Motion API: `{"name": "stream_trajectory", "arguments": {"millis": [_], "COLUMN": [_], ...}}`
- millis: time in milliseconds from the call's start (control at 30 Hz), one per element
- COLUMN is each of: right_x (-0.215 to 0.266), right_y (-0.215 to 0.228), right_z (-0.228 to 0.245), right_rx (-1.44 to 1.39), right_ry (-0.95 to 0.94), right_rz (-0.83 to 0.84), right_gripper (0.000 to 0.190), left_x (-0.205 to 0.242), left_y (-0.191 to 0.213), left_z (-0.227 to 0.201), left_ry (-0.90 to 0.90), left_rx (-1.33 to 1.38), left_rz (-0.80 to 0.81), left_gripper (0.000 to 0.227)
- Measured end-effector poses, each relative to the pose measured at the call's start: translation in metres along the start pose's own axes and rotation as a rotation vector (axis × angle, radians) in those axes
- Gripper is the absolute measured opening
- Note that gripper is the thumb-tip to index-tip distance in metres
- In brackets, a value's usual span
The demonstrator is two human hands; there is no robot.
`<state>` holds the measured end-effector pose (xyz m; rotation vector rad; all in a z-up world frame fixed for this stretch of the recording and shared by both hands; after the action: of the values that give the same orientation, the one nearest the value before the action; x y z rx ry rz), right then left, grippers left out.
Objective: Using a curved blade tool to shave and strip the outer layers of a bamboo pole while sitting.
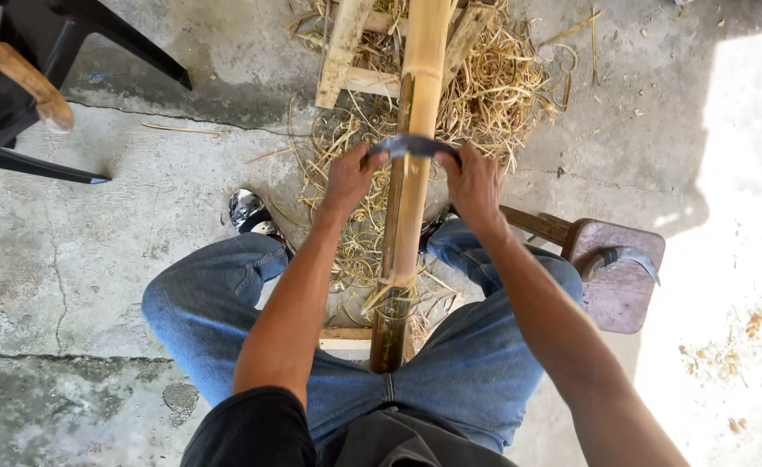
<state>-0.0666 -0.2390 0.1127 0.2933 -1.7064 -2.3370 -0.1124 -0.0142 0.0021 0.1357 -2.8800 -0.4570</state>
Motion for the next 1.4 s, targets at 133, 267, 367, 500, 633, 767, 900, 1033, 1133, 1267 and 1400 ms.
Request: {"name": "stream_trajectory", "arguments": {"millis": [133, 267, 367, 500, 633, 767, 900, 1033, 1133, 1267, 1400], "right_x": [0.09, 0.191, 0.195, 0.1, -0.028, -0.12, -0.139, -0.093, -0.04, 0.038, 0.12], "right_y": [0.01, -0.006, -0.015, -0.021, -0.013, -0.007, -0.01, -0.037, -0.044, -0.029, -0.027], "right_z": [0.028, 0.027, 0.018, 0.001, -0.017, -0.032, -0.036, -0.047, -0.044, -0.016, -0.001], "right_rx": [0.043, 0.034, -0.143, 0.079, -0.136, -0.19, -0.105, -0.205, 0.004, -0.163, -0.082], "right_ry": [-0.096, -0.086, -0.122, -0.065, -0.073, -0.116, -0.11, -0.07, 0.153, -0.081, -0.039], "right_rz": [0.124, 0.283, 0.575, 0.599, 0.399, 0.169, 0.004, 0.017, -0.237, 0.029, -0.117], "right_gripper": [0.046, 0.049, 0.048, 0.043, 0.04, 0.036, 0.038, 0.038, 0.047, 0.05, 0.045], "left_x": [0.097, 0.184, 0.19, 0.123, 0.005, -0.1, -0.126, -0.065, -0.021, 0.054, 0.134], "left_y": [0.008, 0.02, 0.035, 0.033, 0.021, 0.014, 0.006, 0.015, 0.01, 0.005, 0.011], "left_z": [-0.006, 0.018, 0.014, 0.003, -0.04, -0.059, -0.044, -0.062, -0.048, -0.031, -0.041], "left_ry": [0.151, 0.179, 0.324, 0.052, -0.017, -0.069, -0.296, -0.058, -0.176, -0.198, -0.223], "left_rx": [0.087, 0.057, 0.029, -0.166, -0.204, -0.322, -0.389, -0.371, -0.369, -0.331, -0.279], "left_rz": [0.11, 0.271, 0.435, 0.205, 0.029, -0.127, -0.324, -0.13, -0.183, -0.181, -0.15], "left_gripper": [0.035, 0.037, 0.037, 0.043, 0.044, 0.047, 0.045, 0.045, 0.046, 0.044, 0.043]}}
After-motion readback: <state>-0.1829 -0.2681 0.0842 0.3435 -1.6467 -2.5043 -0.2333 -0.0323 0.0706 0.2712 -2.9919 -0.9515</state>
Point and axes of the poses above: each hand's wrist, its own x-axis away from the middle knuckle, its own y-axis out of the back of the hand, z = x × y, the point moved 2 cm from there along -x, towards the middle knuckle, and after that the axes turned 4 degrees about x, right-handed, at the moved point
